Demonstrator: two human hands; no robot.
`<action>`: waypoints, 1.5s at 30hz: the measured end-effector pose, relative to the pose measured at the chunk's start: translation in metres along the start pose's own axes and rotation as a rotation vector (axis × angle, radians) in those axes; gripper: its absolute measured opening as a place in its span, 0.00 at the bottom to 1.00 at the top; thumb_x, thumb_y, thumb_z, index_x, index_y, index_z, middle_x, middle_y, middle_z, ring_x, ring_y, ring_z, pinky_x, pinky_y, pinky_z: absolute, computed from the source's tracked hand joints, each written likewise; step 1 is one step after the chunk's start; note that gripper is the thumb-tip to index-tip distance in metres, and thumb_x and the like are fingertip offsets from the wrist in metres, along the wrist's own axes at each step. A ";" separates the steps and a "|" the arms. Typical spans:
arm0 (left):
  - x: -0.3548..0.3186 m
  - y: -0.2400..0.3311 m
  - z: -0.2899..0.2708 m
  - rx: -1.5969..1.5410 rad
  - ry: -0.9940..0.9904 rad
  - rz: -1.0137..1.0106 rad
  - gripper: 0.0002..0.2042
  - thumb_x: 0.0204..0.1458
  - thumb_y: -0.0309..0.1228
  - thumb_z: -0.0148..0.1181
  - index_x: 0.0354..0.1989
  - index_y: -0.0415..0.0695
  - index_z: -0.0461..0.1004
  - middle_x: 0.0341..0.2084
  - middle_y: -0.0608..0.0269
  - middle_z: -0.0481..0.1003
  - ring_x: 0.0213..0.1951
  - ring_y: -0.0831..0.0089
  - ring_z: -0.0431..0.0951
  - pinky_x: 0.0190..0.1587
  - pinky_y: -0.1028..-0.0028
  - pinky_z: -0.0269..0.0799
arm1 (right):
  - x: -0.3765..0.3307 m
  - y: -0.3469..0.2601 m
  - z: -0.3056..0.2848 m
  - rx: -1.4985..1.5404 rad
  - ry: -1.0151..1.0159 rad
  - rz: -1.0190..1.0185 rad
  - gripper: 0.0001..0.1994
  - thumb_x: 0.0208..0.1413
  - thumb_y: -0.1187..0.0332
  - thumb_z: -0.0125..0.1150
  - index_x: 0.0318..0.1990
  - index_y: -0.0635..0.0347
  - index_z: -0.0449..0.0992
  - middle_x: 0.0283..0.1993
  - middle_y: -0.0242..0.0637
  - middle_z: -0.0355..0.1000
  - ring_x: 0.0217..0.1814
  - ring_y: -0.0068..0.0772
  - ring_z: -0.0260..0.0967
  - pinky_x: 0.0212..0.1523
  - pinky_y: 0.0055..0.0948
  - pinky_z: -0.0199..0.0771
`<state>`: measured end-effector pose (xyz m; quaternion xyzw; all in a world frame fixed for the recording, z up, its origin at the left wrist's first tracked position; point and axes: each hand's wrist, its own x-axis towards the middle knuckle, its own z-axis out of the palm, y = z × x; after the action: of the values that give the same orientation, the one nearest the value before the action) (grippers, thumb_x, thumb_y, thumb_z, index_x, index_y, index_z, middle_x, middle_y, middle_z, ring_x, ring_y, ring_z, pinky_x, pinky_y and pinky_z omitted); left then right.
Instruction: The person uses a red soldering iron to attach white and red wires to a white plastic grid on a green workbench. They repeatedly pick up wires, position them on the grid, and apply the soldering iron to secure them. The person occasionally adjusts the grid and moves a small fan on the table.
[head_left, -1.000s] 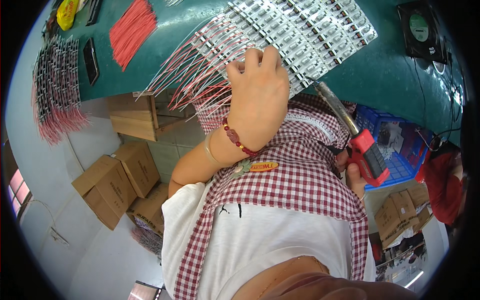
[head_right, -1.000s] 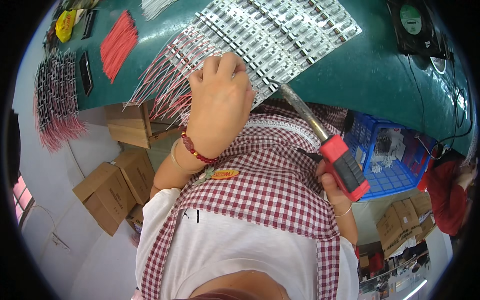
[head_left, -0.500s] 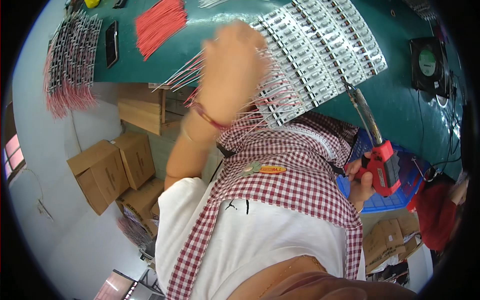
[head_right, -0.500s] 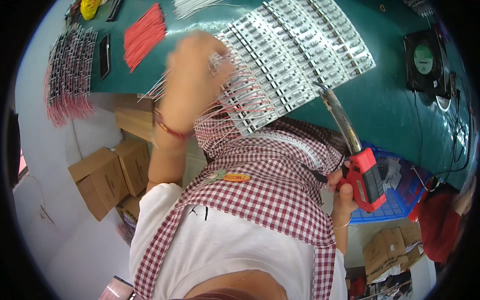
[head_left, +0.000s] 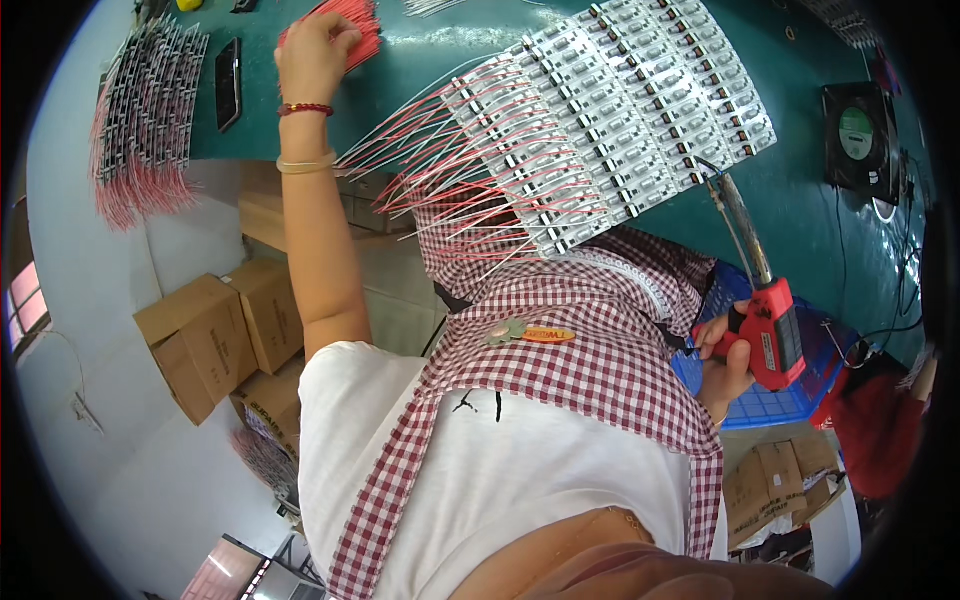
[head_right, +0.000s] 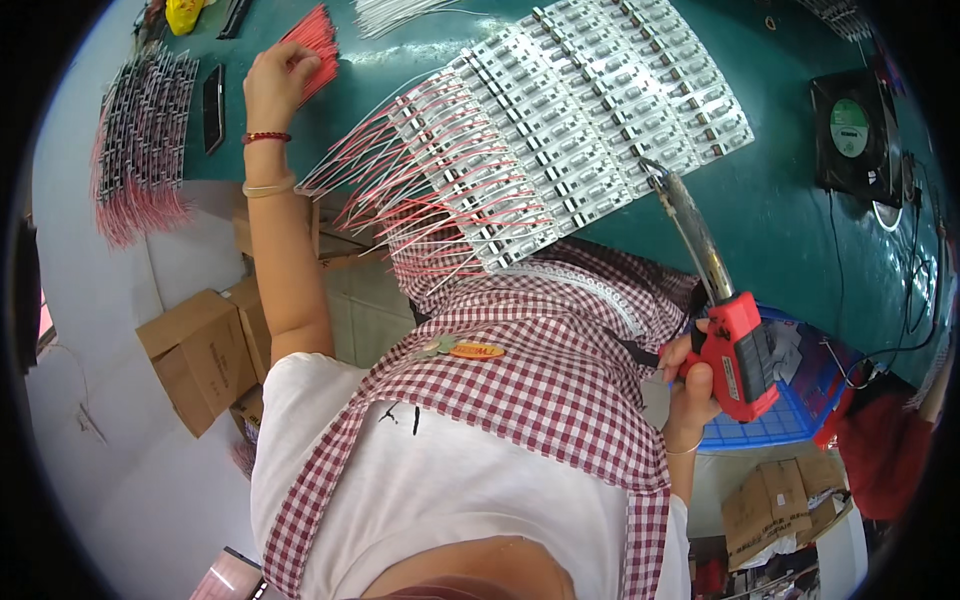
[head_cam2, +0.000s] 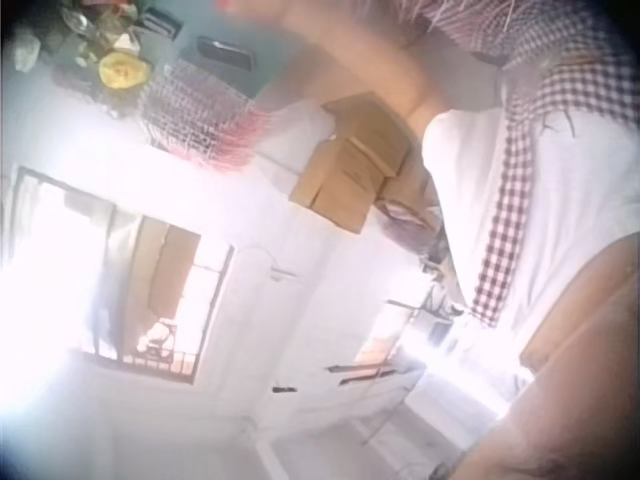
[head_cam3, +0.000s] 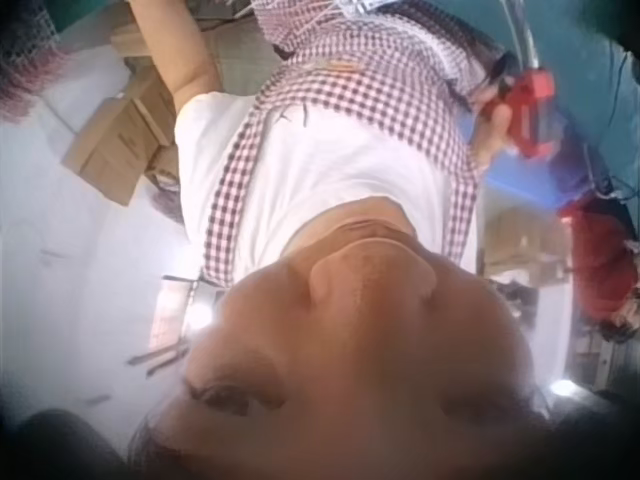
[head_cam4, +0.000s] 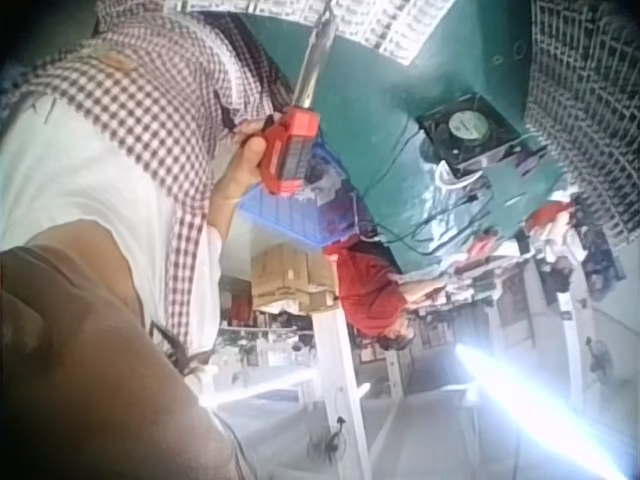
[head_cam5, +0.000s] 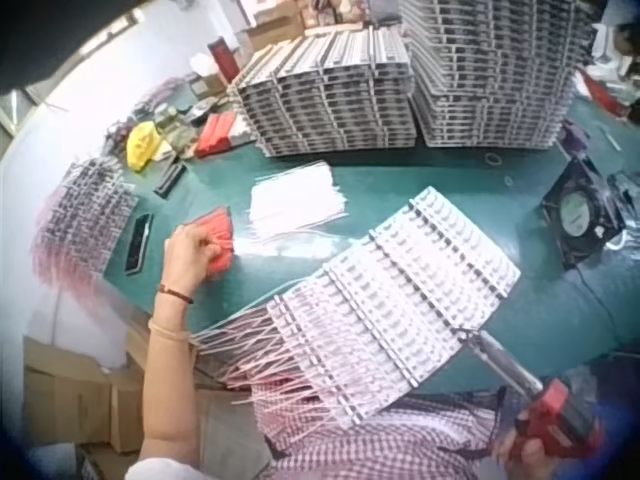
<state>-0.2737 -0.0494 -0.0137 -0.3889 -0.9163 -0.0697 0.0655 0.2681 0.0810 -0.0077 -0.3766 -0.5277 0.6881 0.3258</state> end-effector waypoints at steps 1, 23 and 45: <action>0.001 0.000 0.001 -0.029 0.015 0.018 0.08 0.45 0.41 0.63 0.29 0.53 0.81 0.32 0.65 0.78 0.43 0.60 0.74 0.42 0.54 0.65 | 0.000 0.000 0.000 -0.002 0.001 -0.004 0.30 0.57 0.50 0.59 0.54 0.69 0.63 0.24 0.35 0.66 0.19 0.22 0.58 0.24 0.25 0.65; -0.172 0.227 -0.022 -0.646 0.108 0.352 0.08 0.40 0.19 0.64 0.30 0.42 0.77 0.26 0.64 0.74 0.31 0.66 0.71 0.37 0.68 0.65 | -0.037 0.015 -0.016 -0.038 -0.116 0.177 0.32 0.54 0.47 0.62 0.54 0.68 0.67 0.24 0.33 0.67 0.21 0.21 0.60 0.23 0.22 0.61; -0.181 0.245 -0.026 -0.708 -0.140 0.226 0.22 0.42 0.16 0.63 0.48 0.41 0.68 0.23 0.64 0.70 0.30 0.65 0.70 0.40 0.66 0.63 | -0.043 0.039 -0.036 -0.322 -0.249 0.194 0.18 0.51 0.52 0.64 0.30 0.61 0.76 0.25 0.32 0.72 0.24 0.28 0.67 0.26 0.27 0.65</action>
<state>0.0300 -0.0126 -0.0014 -0.4900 -0.7889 -0.3478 -0.1287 0.3191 0.0529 -0.0441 -0.3850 -0.6282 0.6642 0.1263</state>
